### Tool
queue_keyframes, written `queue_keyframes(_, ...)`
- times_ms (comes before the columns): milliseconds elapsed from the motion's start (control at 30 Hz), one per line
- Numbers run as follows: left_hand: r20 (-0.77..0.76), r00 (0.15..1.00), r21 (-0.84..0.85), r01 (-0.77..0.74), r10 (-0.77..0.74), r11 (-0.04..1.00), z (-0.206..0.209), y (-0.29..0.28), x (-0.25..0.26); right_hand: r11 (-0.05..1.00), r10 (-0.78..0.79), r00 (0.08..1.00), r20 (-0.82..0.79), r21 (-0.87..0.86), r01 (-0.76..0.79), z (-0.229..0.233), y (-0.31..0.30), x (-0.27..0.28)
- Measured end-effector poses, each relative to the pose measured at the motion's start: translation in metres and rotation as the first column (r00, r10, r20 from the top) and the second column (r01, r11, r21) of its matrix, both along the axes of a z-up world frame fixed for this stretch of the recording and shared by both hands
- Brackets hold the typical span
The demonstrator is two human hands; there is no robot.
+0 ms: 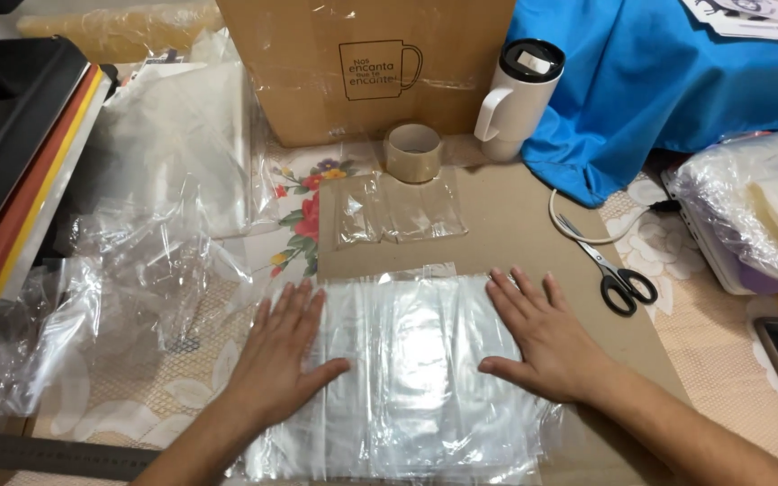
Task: Smoothing and stacking clear plastic bags on a table, ensuring they are flat and organized for packaging.
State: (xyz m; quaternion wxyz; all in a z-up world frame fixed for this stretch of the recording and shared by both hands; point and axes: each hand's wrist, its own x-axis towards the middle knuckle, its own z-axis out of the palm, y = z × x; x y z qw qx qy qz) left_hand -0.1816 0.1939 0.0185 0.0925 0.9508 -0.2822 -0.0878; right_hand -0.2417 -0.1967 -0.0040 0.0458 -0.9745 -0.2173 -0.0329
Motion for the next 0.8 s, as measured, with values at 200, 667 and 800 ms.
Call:
queue_keyframes(200, -0.003, 0.995, 0.112, -0.098, 0.099, 0.989, 0.001, 0.028, 0.008, 0.984, 0.045, 0.986, 0.158, -0.180, -0.016, 0.010, -0.019, -0.009)
queue_keyframes(667, 0.206, 0.837, -0.076, 0.531, -0.508, 0.844, -0.012, -0.078, -0.077, 0.805, 0.535, 0.794, -0.287, 0.459, -0.376, 0.076, 0.050, -0.033)
queue_keyframes(800, 0.081, 0.855, -0.186, 0.518, -0.512, 0.835, 0.007, -0.076, -0.074, 0.672, 0.634, 0.765, -0.109, 0.567, -0.476, 0.091, 0.059, -0.018)
